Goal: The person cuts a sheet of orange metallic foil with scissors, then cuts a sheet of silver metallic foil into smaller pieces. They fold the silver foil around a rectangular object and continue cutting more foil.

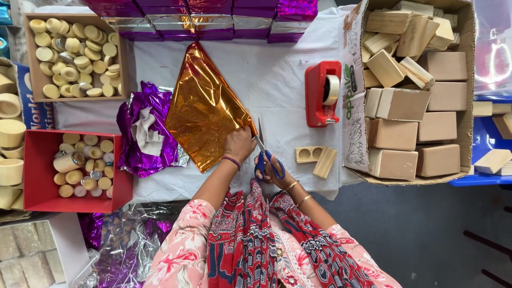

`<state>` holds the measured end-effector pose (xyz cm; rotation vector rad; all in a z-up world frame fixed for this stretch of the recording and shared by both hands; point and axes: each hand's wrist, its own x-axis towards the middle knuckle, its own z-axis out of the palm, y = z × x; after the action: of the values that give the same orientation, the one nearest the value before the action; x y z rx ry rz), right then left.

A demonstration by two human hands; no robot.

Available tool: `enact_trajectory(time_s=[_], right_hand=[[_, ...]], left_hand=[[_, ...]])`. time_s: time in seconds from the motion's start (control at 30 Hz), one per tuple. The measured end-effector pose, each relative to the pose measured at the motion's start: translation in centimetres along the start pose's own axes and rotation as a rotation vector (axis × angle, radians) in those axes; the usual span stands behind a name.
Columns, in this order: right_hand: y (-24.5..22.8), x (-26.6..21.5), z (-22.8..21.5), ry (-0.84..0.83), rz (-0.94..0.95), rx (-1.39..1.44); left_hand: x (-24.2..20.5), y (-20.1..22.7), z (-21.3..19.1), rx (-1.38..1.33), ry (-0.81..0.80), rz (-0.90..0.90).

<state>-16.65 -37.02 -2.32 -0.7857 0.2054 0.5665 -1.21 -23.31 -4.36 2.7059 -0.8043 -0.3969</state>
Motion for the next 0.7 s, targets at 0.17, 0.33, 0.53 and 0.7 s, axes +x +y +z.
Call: enact_trajectory(time_s=[0.17, 0.33, 0.53, 0.7], right_hand=[[-0.6, -0.2, -0.6, 0.006, 0.025, -0.054], [-0.9, -0.4, -0.4, 0.019, 0.045, -0.066], [-1.4, -0.4, 0.1, 0.038, 0.035, -0.080], [-1.2, 0.1, 0.2, 0.070, 0.028, -0.063]], left_hand=[[0.5, 0.2, 0.0, 0.017, 0.022, -0.023], [1.1, 0.1, 1.4, 0.013, 0.011, -0.040], [0.9, -0.5, 4.3, 0.102, 0.086, 0.047], [0.1, -0.5, 2.7, 0.185, 0.133, 0.155]])
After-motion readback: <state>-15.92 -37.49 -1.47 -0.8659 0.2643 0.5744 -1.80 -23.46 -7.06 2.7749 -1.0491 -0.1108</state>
